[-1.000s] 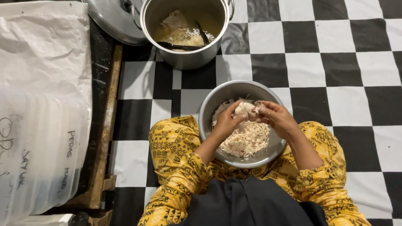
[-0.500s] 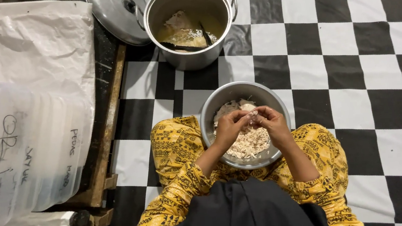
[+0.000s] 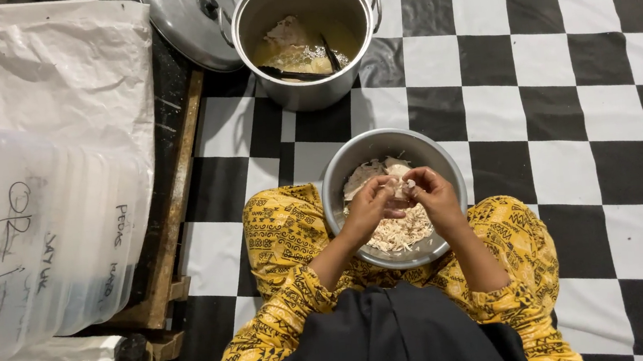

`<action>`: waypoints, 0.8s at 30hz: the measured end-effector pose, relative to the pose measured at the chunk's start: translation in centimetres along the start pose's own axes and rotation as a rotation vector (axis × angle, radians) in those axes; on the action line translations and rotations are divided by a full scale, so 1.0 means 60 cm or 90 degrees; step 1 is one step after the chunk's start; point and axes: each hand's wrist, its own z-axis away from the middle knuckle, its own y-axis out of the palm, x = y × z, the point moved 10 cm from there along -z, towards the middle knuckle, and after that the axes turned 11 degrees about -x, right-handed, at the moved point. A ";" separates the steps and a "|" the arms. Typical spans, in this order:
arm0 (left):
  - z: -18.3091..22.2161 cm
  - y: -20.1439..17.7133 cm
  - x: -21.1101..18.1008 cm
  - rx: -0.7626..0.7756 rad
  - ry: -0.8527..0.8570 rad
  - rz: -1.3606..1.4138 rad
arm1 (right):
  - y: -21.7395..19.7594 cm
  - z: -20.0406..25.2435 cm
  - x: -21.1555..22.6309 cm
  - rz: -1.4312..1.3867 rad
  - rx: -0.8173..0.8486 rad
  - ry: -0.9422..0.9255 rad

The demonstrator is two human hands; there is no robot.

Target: Shredding cooked meat by hand into a metal bowl while sitting on a checkered floor mat.

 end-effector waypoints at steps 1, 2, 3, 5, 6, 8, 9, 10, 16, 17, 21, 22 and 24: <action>0.003 0.002 -0.003 0.000 0.000 0.000 | 0.003 0.004 0.012 0.000 0.000 0.000; 0.007 0.007 -0.010 0.013 0.018 -0.003 | 0.006 0.009 0.025 0.036 -0.004 -0.014; 0.011 0.012 -0.016 0.027 0.035 -0.007 | 0.008 0.014 0.038 0.072 -0.008 -0.028; 0.006 0.002 -0.012 0.018 0.043 -0.018 | 0.020 0.024 0.067 0.098 -0.003 -0.038; 0.003 -0.003 -0.011 0.010 0.051 -0.029 | 0.026 0.028 0.083 0.124 0.003 -0.047; -0.008 -0.007 -0.002 0.003 0.060 -0.051 | 0.015 0.021 0.068 0.174 0.002 -0.071; -0.012 -0.012 0.003 -0.005 0.067 -0.072 | 0.011 0.019 0.060 0.224 0.003 -0.092; -0.010 -0.011 0.003 -0.005 0.067 -0.072 | 0.008 0.019 0.056 0.224 0.003 -0.092; -0.004 -0.003 -0.009 -0.007 0.062 -0.026 | 0.010 0.017 0.061 0.087 0.003 -0.048; -0.006 -0.007 -0.008 -0.020 0.056 -0.026 | 0.013 0.018 0.065 0.087 0.013 -0.060; -0.015 -0.023 0.005 -0.040 0.066 -0.068 | 0.026 0.032 0.120 0.187 0.048 -0.156; -0.016 -0.019 0.006 -0.040 0.065 -0.068 | 0.029 0.038 0.130 0.187 0.047 -0.155; -0.019 -0.017 0.004 -0.056 0.072 -0.075 | 0.040 0.049 0.147 0.198 0.051 -0.148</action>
